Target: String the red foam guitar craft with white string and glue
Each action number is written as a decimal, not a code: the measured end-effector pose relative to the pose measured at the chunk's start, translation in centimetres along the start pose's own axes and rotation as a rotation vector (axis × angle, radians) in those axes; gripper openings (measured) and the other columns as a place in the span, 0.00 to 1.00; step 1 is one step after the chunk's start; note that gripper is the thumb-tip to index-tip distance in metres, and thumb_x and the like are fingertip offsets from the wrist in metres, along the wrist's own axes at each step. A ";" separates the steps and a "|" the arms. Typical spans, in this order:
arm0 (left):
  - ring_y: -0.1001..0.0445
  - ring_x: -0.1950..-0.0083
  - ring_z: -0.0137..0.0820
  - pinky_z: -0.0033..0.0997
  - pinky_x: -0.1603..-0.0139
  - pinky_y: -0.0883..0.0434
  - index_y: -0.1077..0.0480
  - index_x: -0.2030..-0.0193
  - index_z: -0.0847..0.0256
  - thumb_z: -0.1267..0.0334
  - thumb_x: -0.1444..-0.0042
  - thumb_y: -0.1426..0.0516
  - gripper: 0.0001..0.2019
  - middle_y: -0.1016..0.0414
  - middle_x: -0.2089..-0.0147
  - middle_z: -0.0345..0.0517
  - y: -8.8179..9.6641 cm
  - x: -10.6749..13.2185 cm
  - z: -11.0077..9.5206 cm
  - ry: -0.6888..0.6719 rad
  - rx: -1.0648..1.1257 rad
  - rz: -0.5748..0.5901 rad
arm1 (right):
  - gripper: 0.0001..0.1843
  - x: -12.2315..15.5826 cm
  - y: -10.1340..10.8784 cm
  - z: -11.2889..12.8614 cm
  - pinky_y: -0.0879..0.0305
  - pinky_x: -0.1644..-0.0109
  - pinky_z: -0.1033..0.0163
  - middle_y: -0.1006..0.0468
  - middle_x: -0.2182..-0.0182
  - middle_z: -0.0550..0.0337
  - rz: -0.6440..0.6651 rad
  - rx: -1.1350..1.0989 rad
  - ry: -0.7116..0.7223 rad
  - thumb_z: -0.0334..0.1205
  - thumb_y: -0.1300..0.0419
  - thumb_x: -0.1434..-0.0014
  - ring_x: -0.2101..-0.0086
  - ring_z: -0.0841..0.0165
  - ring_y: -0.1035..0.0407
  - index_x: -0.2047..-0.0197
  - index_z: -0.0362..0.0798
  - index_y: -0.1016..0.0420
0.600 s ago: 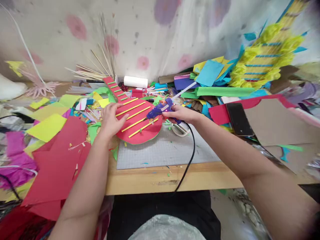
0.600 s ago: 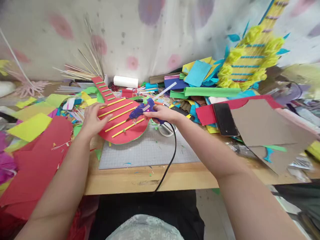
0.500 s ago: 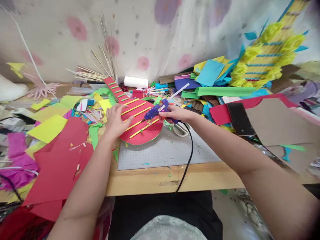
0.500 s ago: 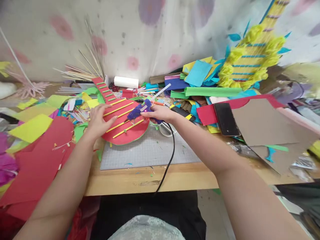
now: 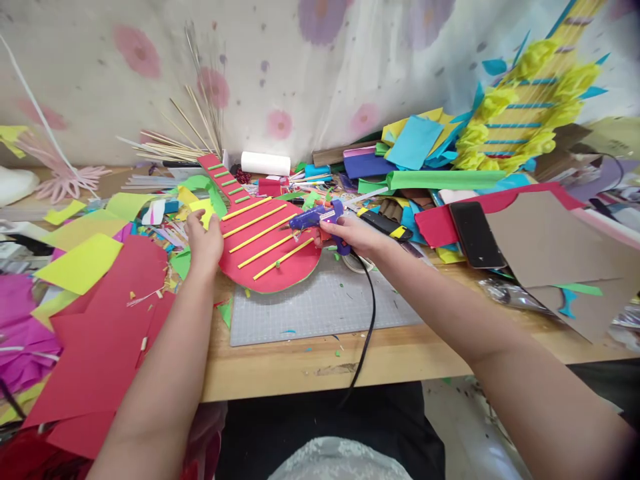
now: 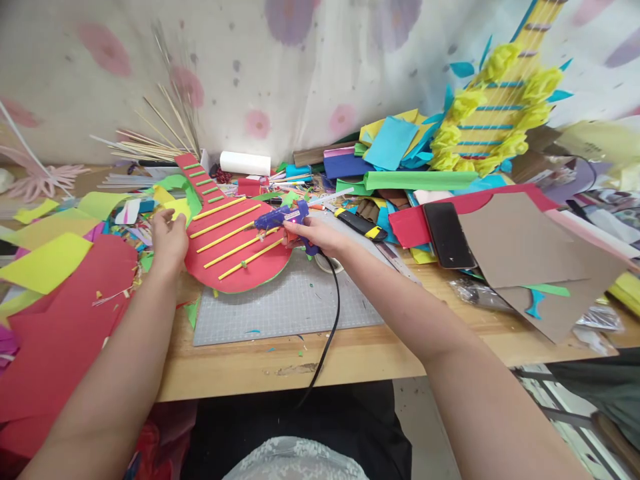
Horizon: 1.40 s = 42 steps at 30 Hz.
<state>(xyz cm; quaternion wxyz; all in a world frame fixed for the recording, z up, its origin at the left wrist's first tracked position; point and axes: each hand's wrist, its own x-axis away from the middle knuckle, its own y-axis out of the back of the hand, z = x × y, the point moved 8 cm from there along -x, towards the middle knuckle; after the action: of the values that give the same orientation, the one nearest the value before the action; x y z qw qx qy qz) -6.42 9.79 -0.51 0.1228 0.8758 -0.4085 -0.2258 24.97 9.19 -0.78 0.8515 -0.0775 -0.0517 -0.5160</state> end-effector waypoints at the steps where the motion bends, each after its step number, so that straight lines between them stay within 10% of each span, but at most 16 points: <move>1: 0.34 0.43 0.37 0.43 0.39 0.38 0.38 0.52 0.59 0.61 0.47 0.46 0.15 0.36 0.45 0.52 -0.6 0.4 0.0 0.006 0.031 0.018 | 0.20 0.1 -0.2 0.1 0.30 0.59 0.64 0.24 0.72 0.60 0.042 0.053 -0.001 0.56 0.34 0.55 0.69 0.72 0.29 0.71 0.46 0.29; 10: 0.37 0.39 0.34 0.39 0.38 0.39 0.41 0.49 0.53 0.56 0.44 0.47 0.17 0.37 0.43 0.49 -3.6 3.9 -4.0 -0.214 0.320 0.163 | 0.21 -0.1 3.0 0.5 0.32 0.60 0.65 0.24 0.73 0.60 0.173 0.339 -0.097 0.56 0.35 0.54 0.69 0.72 0.30 0.70 0.44 0.26; 20: 0.45 0.35 0.40 0.46 0.33 0.47 0.43 0.46 0.57 0.65 0.51 0.42 0.25 0.42 0.41 0.53 -3.7 7.8 -9.6 -0.528 0.063 0.266 | 0.20 0.4 3.9 1.6 0.29 0.55 0.63 0.21 0.64 0.59 0.181 0.387 -0.201 0.52 0.31 0.58 0.61 0.67 0.28 0.63 0.50 0.23; 27: 0.46 0.34 0.46 0.54 0.34 0.50 0.46 0.41 0.54 0.50 0.58 0.36 0.38 0.42 0.38 0.54 -6.6 10.1 -9.8 -0.444 -0.078 0.524 | 0.15 0.1 3.2 2.2 0.28 0.58 0.61 0.23 0.69 0.58 0.194 0.488 -0.251 0.48 0.31 0.57 0.64 0.65 0.29 0.67 0.51 0.24; 33: 0.59 0.29 0.49 0.59 0.33 0.69 0.50 0.37 0.53 0.45 0.63 0.35 0.47 0.51 0.32 0.56 -7.4 10.8 -10.2 -0.434 -0.257 0.627 | 0.11 -0.1 3.4 2.9 0.29 0.64 0.59 0.26 0.74 0.58 0.063 0.473 -0.220 0.41 0.29 0.59 0.66 0.62 0.29 0.70 0.50 0.24; 42: 0.59 0.29 0.51 0.59 0.33 0.71 0.50 0.36 0.54 0.43 0.66 0.35 0.50 0.50 0.32 0.57 -8.5 10.9 -10.1 -0.435 -0.282 0.711 | 0.13 -0.4 2.9 2.7 0.29 0.65 0.59 0.25 0.74 0.59 0.114 0.479 -0.243 0.41 0.29 0.61 0.67 0.64 0.30 0.70 0.52 0.24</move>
<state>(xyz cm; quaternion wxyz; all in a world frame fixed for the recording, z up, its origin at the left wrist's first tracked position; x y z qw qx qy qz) 10.31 7.12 1.67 0.2224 0.5877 -0.6659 -0.4022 27.37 11.40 1.61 0.8608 0.0618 -0.2697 -0.4272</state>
